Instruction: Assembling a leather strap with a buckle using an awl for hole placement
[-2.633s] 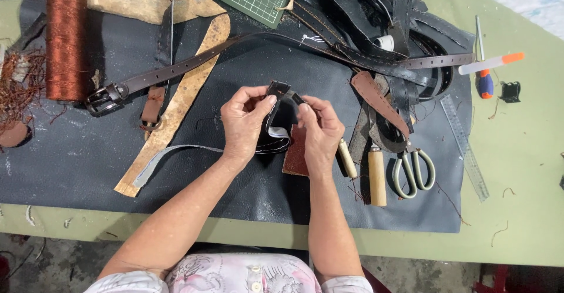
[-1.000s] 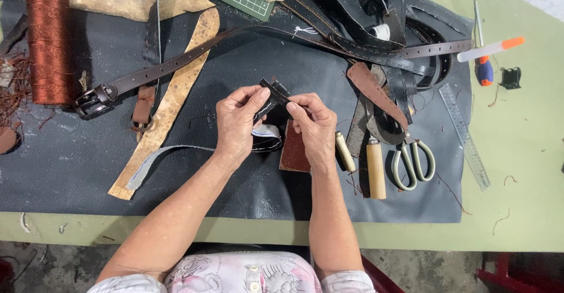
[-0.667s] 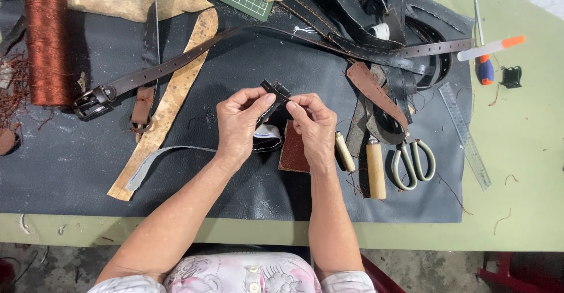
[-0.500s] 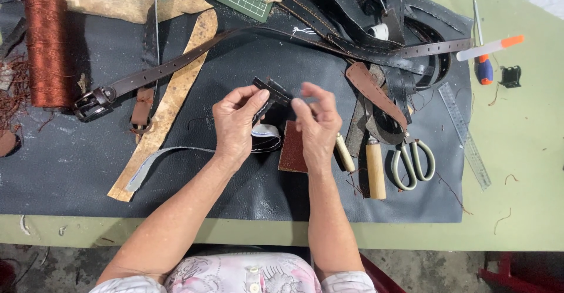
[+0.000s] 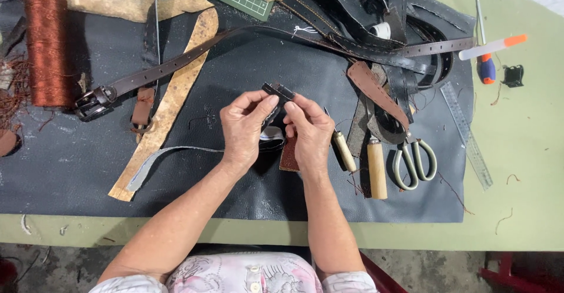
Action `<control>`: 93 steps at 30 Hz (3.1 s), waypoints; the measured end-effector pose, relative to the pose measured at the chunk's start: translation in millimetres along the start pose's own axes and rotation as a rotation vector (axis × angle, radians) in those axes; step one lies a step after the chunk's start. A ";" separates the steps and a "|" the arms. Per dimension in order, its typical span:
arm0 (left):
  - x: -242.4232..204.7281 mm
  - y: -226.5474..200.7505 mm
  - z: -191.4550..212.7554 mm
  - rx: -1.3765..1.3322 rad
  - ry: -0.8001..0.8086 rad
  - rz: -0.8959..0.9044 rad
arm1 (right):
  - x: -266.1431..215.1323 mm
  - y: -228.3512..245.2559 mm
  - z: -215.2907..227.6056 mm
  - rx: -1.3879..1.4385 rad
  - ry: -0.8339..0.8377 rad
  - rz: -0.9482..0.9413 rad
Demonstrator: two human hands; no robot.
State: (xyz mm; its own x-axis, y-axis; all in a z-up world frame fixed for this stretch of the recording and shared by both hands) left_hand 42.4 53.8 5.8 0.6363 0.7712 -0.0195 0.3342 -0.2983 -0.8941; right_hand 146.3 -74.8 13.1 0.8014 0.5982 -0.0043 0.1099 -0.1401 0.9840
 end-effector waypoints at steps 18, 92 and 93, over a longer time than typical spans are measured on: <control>-7.1 -35.0 -0.8 0.051 0.049 -0.168 | -1.3 -8.5 -1.3 0.034 -0.012 0.069; -28.9 -122.1 -38.2 0.406 0.343 -0.748 | -14.3 77.9 -19.2 -0.020 0.250 0.415; -27.8 -118.9 -38.3 0.398 0.354 -0.729 | -13.5 76.9 -19.1 -0.013 0.249 0.416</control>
State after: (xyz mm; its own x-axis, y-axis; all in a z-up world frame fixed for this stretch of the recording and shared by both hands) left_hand 11.6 46.3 129.8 0.5598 0.4548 0.6926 0.5150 0.4639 -0.7208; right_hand 132.7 -78.6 92.2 0.6103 0.6643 0.4315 -0.1989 -0.3988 0.8952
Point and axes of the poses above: each hand's wrist, its own x-axis towards the middle knuckle, its own z-axis out of the back of the hand, y = z × x, the point moved 8 cm from there along x, towards the middle knuckle, and after that the axes turned 13 degrees about y, right-handed, at the moved point
